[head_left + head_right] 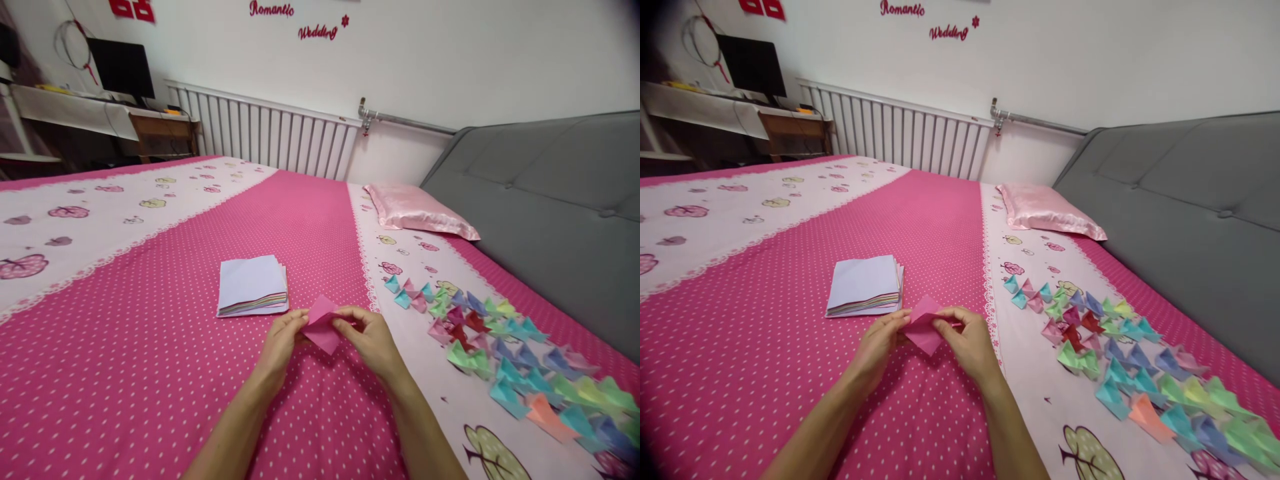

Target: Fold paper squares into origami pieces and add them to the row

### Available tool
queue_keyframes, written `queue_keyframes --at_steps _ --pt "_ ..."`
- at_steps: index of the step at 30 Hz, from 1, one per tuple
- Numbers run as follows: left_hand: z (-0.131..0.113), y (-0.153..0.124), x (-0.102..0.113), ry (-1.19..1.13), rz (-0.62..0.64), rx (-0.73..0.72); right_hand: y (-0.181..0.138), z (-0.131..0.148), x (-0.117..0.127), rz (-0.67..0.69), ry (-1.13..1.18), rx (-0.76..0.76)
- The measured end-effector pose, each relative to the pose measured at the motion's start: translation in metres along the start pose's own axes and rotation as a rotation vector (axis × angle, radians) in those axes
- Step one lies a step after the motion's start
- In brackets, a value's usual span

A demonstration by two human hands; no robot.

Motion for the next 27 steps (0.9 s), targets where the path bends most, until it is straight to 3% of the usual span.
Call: queue_keyframes --at_steps 7,18,22,27 --pt "-0.001 -0.005 -0.013 0.066 0.133 -0.005 -0.001 -0.004 -0.001 -0.045 -0.033 -0.008" --pt "-0.003 -0.001 -0.012 0.212 0.125 -0.053 -0.003 -0.007 -0.005 -0.085 0.059 -0.032" --pt "-0.002 -0.002 -0.012 0.198 0.124 -0.046 -0.003 -0.013 -0.001 -0.155 0.136 -0.06" --pt "-0.003 -0.001 -0.015 0.104 0.155 -0.061 -0.002 -0.015 -0.003 -0.112 0.217 -0.103"
Point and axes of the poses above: each hand's wrist, its own y-axis towards the middle knuckle, its own x-axis out of the back of the hand, z = x × y, the point moved 10 cm from there along y, towards the middle knuckle, and after that the axes turned 11 degrees about -y, right-handed, at the moved point
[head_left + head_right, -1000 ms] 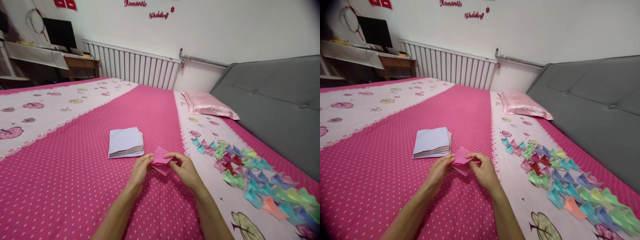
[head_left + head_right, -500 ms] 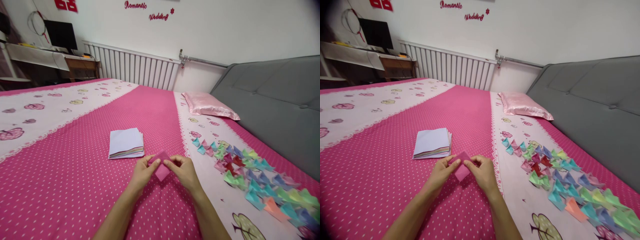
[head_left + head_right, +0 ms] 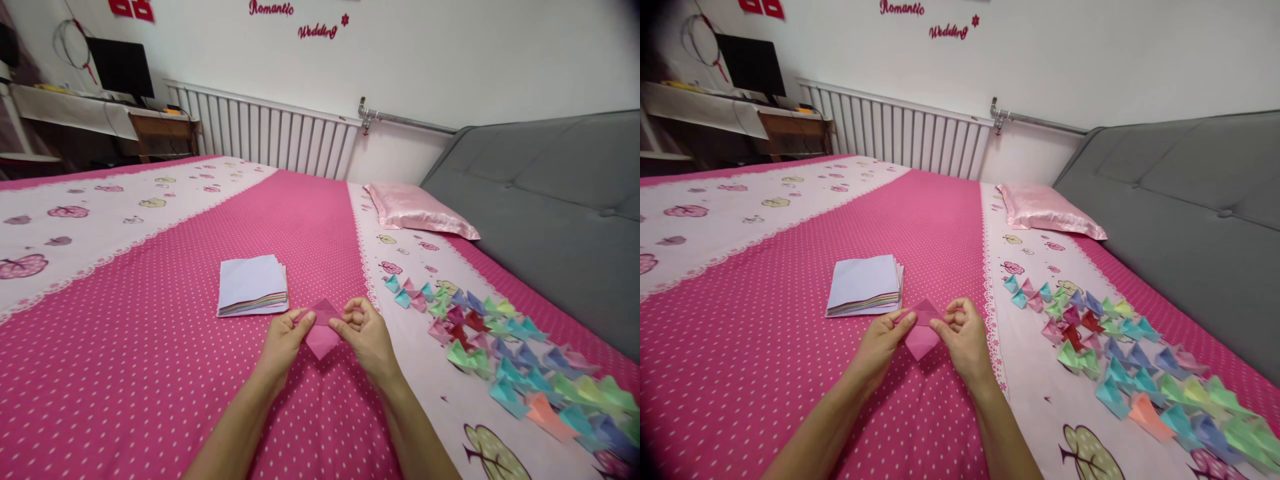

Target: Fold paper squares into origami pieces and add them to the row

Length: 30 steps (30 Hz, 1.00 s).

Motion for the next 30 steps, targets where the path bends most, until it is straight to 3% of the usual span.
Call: queue_keyframes --at_steps 16,21,25,30 --pt "0.008 0.002 0.016 -0.161 -0.136 0.035 -0.002 0.002 -0.002 0.057 0.061 -0.076" --pt "0.001 0.0 0.014 -0.153 -0.128 0.013 0.0 -0.002 0.002 0.006 0.077 -0.093" --pt "-0.01 -0.004 0.009 -0.029 -0.117 -0.006 0.0 -0.006 0.011 -0.07 0.04 -0.11" --pt "-0.016 -0.007 0.008 0.149 -0.118 -0.053 0.0 0.0 0.005 -0.003 -0.017 -0.044"
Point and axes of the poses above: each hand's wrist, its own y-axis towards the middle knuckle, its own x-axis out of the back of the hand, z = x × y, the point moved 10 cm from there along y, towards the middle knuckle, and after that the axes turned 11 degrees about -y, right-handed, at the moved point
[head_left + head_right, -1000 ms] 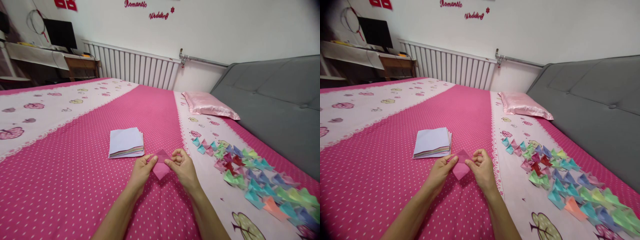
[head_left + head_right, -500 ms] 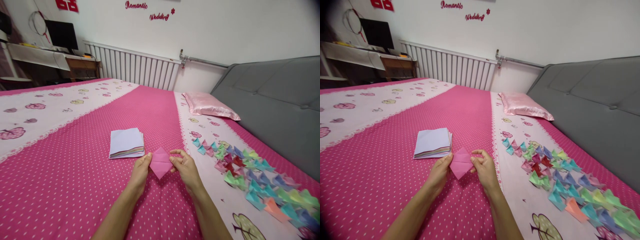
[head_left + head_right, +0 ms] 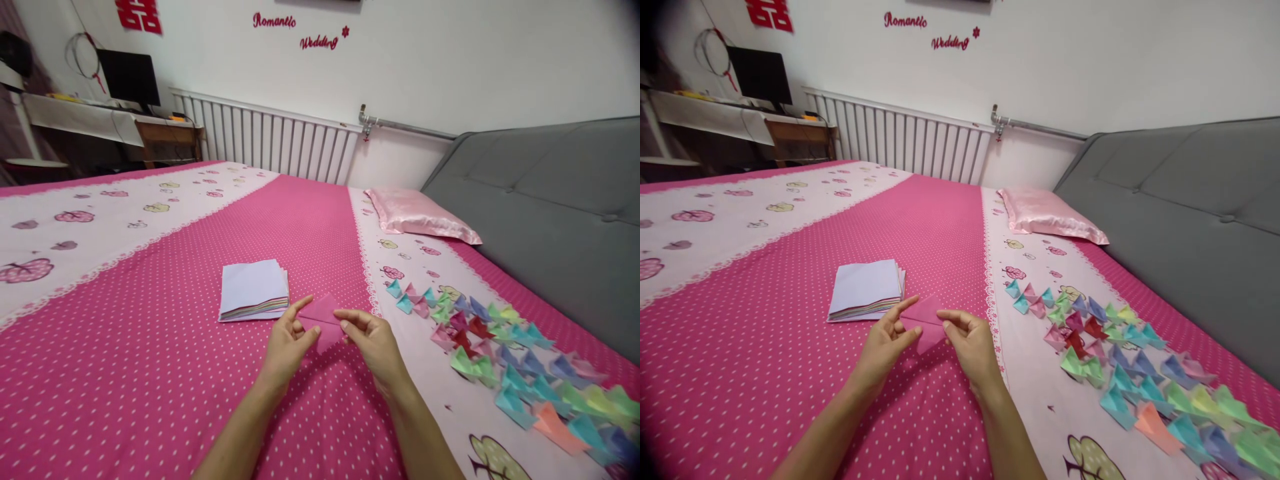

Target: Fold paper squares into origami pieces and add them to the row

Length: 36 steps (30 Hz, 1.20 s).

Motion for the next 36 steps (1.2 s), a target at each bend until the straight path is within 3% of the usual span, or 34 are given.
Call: queue_keyframes --at_steps 5,16,24,36 --pt "0.004 0.003 -0.001 0.008 0.018 0.002 0.0 0.001 -0.009 0.091 0.032 0.026" --pt "0.005 0.0 -0.007 -0.072 0.049 0.031 -0.001 0.0 -0.013 0.11 0.108 0.001" --pt "0.007 0.0 -0.009 -0.075 0.057 0.055 0.002 0.001 -0.007 0.059 0.043 0.032" --pt "0.011 0.002 -0.002 -0.095 -0.007 0.053 0.001 -0.008 -0.004 0.025 0.162 -0.087"
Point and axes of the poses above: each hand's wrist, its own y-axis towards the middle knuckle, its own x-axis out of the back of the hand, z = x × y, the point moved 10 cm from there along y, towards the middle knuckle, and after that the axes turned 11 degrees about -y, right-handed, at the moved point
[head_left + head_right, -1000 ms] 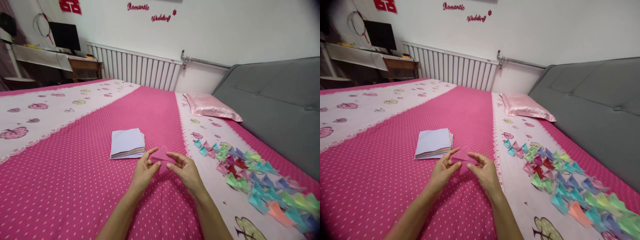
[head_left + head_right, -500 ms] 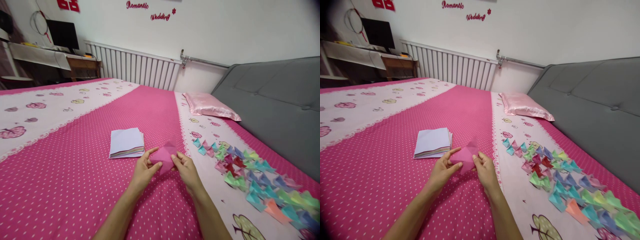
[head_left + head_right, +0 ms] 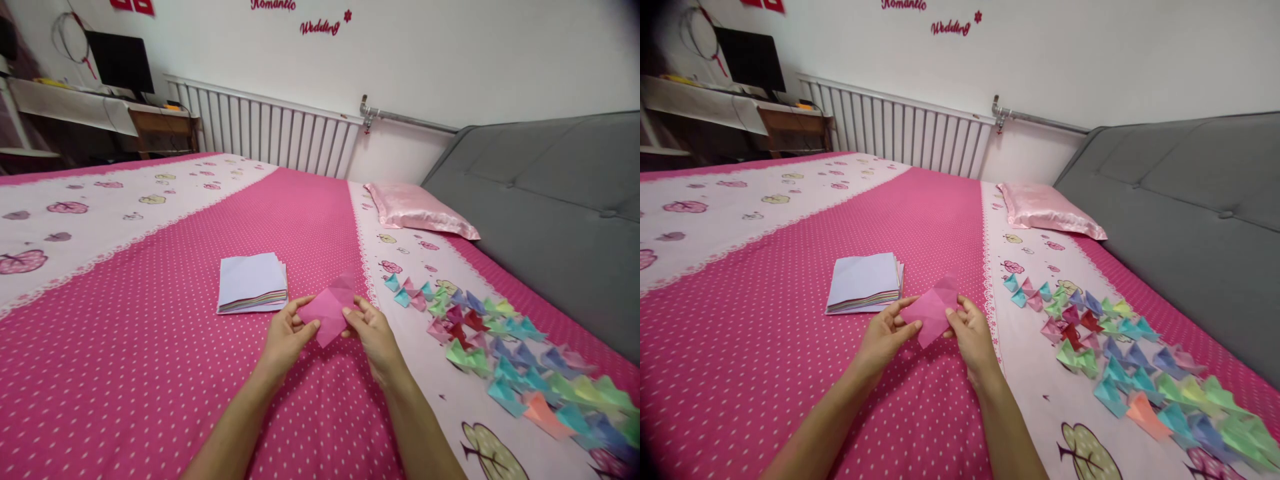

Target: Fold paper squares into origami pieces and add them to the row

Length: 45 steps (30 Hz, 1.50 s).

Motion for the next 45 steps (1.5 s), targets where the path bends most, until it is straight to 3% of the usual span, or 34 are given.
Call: queue_keyframes --at_steps 4,16,23,31,36,41,45 --pt "0.0 -0.001 0.0 -0.02 -0.009 0.011 0.0 0.0 0.005 -0.049 0.021 -0.004" --pt "0.006 0.003 -0.001 -0.037 0.034 0.039 0.001 0.002 0.001 0.028 -0.031 0.027" --pt "-0.011 0.0 -0.006 -0.017 0.107 -0.085 0.003 -0.003 0.012 -0.045 -0.026 -0.011" --pt "-0.019 -0.004 -0.018 0.42 0.279 -0.239 0.002 -0.004 0.008 0.022 0.024 -0.046" --pt "-0.028 -0.004 -0.016 0.522 0.23 -0.35 -0.002 -0.002 -0.005 0.147 -0.032 -0.051" --pt "-0.03 0.003 0.002 0.425 0.061 -0.304 -0.007 0.0 -0.022 0.304 -0.081 -0.036" --pt "-0.021 0.008 0.014 0.317 -0.005 -0.231 -0.013 0.001 -0.031 0.389 -0.11 -0.013"
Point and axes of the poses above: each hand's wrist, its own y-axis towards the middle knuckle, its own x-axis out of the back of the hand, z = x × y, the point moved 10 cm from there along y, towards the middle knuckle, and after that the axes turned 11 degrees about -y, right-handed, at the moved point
